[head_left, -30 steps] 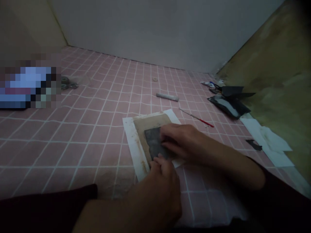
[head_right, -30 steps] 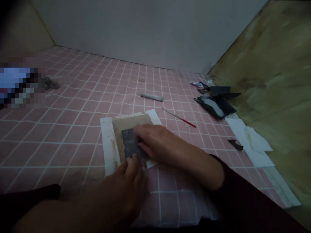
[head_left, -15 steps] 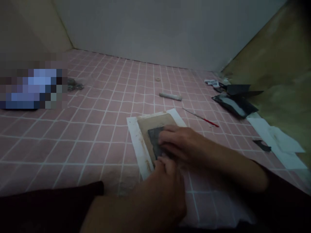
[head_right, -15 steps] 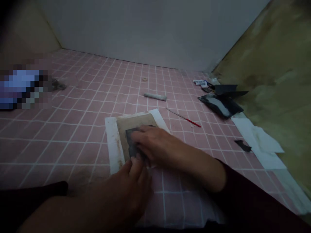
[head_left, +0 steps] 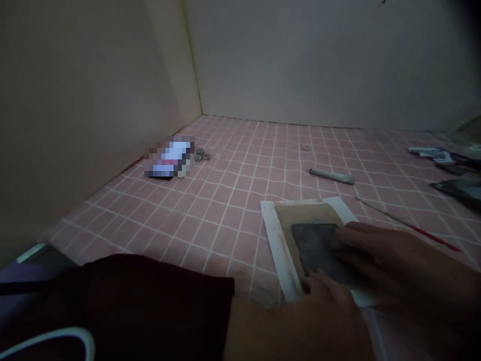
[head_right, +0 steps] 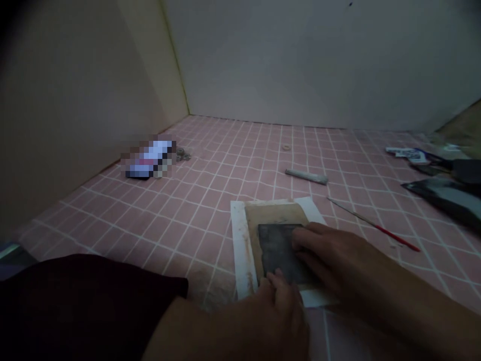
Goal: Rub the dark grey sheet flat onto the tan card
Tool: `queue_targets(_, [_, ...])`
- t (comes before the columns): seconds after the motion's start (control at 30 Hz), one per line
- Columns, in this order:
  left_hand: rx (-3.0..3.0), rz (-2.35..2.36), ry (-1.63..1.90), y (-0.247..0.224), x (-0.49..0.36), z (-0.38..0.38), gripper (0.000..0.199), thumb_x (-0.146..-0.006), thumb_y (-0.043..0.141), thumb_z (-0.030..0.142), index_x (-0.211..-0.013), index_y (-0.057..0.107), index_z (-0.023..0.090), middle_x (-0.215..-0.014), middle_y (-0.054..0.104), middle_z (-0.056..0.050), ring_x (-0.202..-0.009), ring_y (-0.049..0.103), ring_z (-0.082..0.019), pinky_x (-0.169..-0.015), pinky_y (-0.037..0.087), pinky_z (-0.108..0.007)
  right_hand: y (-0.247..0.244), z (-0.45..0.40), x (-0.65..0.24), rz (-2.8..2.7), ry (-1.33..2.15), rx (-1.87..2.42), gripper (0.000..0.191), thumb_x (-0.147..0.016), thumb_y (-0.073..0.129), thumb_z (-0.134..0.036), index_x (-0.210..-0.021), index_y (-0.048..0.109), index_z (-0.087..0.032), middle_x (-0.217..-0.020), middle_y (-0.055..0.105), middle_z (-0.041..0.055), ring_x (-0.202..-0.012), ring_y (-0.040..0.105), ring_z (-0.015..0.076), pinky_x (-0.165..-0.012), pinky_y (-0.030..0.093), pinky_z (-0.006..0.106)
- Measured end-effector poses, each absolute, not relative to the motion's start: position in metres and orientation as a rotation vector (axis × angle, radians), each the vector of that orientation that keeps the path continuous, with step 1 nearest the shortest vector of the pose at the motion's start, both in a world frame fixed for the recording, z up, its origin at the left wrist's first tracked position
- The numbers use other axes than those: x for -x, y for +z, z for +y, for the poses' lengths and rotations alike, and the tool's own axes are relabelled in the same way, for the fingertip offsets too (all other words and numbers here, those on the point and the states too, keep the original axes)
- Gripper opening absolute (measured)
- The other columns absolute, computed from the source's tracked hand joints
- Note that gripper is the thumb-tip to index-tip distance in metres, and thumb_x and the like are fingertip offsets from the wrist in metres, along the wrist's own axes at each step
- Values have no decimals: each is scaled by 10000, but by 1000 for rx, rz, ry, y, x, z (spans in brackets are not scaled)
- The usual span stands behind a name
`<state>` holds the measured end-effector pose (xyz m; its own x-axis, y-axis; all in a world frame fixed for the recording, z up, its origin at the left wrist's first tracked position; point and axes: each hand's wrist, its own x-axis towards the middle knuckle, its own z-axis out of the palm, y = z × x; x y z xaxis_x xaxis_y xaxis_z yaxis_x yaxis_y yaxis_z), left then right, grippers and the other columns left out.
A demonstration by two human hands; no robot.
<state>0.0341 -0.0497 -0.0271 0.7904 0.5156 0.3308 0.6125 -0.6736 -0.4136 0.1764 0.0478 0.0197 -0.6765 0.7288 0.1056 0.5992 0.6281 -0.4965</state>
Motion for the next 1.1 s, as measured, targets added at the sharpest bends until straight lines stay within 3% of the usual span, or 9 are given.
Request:
queue_targets(0.13, [2524,-862,-260,-26,-34,-51,297,-874,395,133,-940,682,99,-919,704,-154,-857,658,-330,-638,436,-398,12,48,-171,-2799,695,919,189,-912,435,-213,-768,555,-236,-789,606,46,-643,578,177,-561,447,331])
queue_targets(0.3, [2480,-843,-303,-32,-36,-51,319,-912,373,192,-961,675,102,-1011,699,-168,-919,652,-354,-675,444,-434,11,56,-182,-2828,635,1016,211,-935,424,-242,-760,541,-248,-754,614,49,-627,583,184,-561,457,328])
queue_targets(0.5, [2577,-862,-230,-31,-38,-53,288,-856,417,151,-970,679,117,-939,698,-150,-877,651,-340,-657,445,-427,18,49,-173,-2775,767,956,156,-916,448,-207,-770,488,-243,-761,613,41,-638,578,175,-571,460,327])
queue_targets(0.7, [2526,-817,-129,-12,-32,-53,291,-861,435,158,-1009,685,137,-1026,692,-185,-924,643,-323,-670,467,-430,22,56,-184,-2787,713,1053,186,-916,491,-204,-751,544,-272,-757,620,94,-642,583,184,-575,444,357])
queue_targets(0.93, [2628,-808,-109,4,-23,-53,351,-926,394,229,-1049,703,116,-993,703,-161,-896,650,-315,-689,467,-415,21,50,-173,-2867,670,939,158,-908,447,-200,-794,556,-211,-803,573,38,-648,544,162,-579,416,305])
queue_targets(1.1, [2710,-754,-89,8,-22,-50,372,-898,416,256,-1053,709,86,-1033,694,-219,-912,653,-366,-670,489,-454,28,50,-174,-2799,618,993,127,-893,444,-128,-820,529,-189,-784,564,26,-697,529,156,-630,399,277])
